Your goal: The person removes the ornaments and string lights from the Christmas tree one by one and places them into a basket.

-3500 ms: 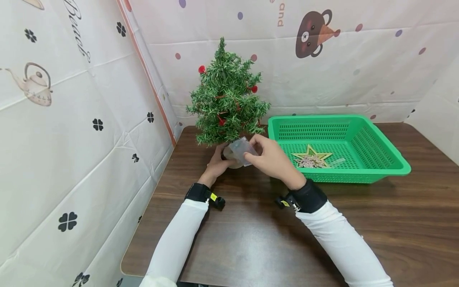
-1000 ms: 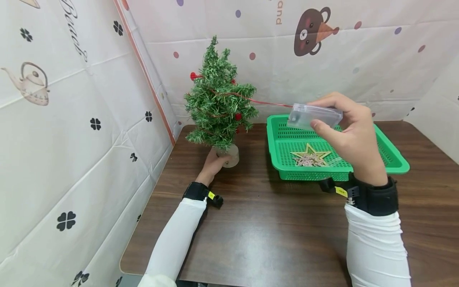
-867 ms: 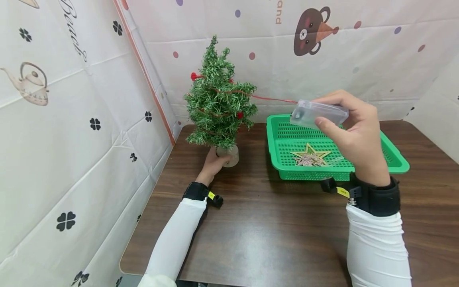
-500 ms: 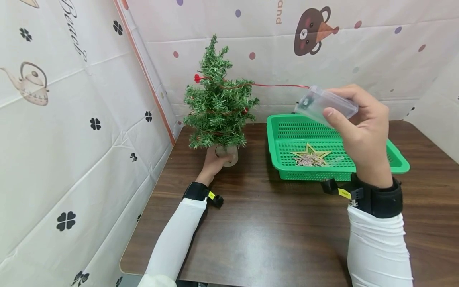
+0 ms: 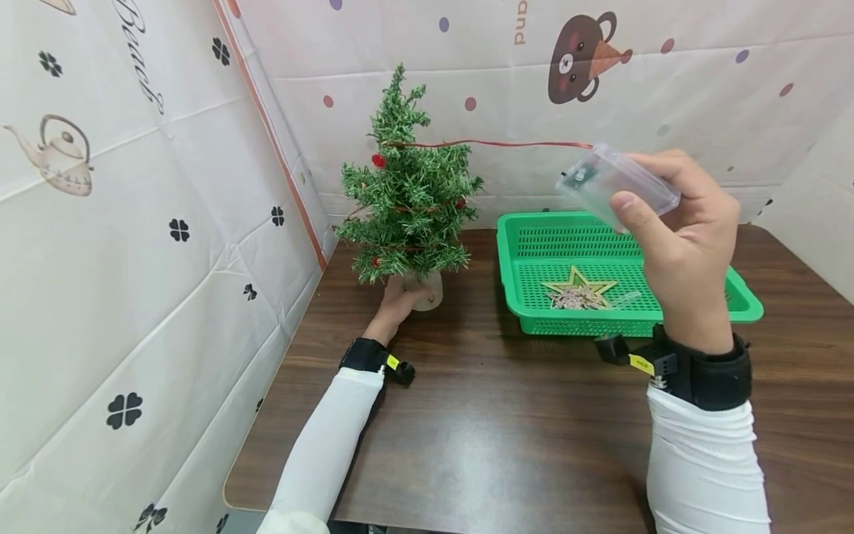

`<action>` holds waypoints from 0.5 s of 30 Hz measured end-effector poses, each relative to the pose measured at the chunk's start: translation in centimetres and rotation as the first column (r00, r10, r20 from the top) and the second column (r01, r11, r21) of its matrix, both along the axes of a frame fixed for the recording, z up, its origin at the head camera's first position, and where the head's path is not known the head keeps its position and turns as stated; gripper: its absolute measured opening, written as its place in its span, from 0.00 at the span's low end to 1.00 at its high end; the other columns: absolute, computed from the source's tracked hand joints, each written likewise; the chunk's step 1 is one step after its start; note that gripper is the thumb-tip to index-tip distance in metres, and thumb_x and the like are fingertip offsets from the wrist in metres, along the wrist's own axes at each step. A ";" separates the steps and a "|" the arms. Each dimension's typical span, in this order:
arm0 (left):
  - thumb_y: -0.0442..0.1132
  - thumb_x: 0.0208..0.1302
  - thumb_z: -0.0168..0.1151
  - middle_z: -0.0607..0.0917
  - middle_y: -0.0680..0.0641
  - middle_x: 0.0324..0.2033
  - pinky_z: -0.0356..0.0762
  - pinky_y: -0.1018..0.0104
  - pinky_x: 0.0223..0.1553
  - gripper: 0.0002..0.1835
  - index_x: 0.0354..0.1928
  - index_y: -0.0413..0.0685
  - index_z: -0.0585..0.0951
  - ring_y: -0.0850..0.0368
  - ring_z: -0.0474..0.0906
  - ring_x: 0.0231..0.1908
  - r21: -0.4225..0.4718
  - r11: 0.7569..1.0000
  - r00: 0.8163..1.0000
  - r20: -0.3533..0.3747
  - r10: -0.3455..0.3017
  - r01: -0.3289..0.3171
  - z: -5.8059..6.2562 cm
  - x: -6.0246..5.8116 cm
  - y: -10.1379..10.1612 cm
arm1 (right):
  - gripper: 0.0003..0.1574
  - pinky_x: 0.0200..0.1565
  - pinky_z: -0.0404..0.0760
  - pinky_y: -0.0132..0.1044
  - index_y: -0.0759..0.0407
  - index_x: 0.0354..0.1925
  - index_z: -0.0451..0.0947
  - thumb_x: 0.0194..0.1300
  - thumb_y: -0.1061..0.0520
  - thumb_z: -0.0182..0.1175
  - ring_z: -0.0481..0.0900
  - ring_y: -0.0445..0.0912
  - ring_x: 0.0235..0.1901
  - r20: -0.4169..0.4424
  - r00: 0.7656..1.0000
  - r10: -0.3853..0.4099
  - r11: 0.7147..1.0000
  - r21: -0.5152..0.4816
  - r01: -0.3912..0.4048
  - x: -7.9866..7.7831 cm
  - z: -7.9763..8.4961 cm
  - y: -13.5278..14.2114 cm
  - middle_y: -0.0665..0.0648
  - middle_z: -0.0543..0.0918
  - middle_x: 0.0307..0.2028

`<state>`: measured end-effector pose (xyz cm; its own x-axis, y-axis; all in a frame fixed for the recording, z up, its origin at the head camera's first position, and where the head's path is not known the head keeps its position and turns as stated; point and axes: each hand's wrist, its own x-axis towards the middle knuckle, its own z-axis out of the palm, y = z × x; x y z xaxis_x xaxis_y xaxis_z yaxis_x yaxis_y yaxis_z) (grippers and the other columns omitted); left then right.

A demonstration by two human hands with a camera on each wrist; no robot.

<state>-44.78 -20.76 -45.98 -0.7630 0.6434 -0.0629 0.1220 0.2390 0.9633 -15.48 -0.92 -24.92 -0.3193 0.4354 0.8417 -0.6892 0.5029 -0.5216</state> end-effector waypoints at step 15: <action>0.52 0.65 0.70 0.55 0.41 0.79 0.62 0.43 0.75 0.52 0.82 0.53 0.50 0.40 0.53 0.78 -0.028 0.999 0.999 0.019 0.041 -0.040 0.0 0.2 0.1 | 0.17 0.46 0.84 0.29 0.79 0.47 0.82 0.60 0.68 0.66 0.82 0.49 0.42 -0.071 0.997 0.039 0.998 -0.042 -0.043 0.6 0.8 -1.5 0.57 0.88 0.40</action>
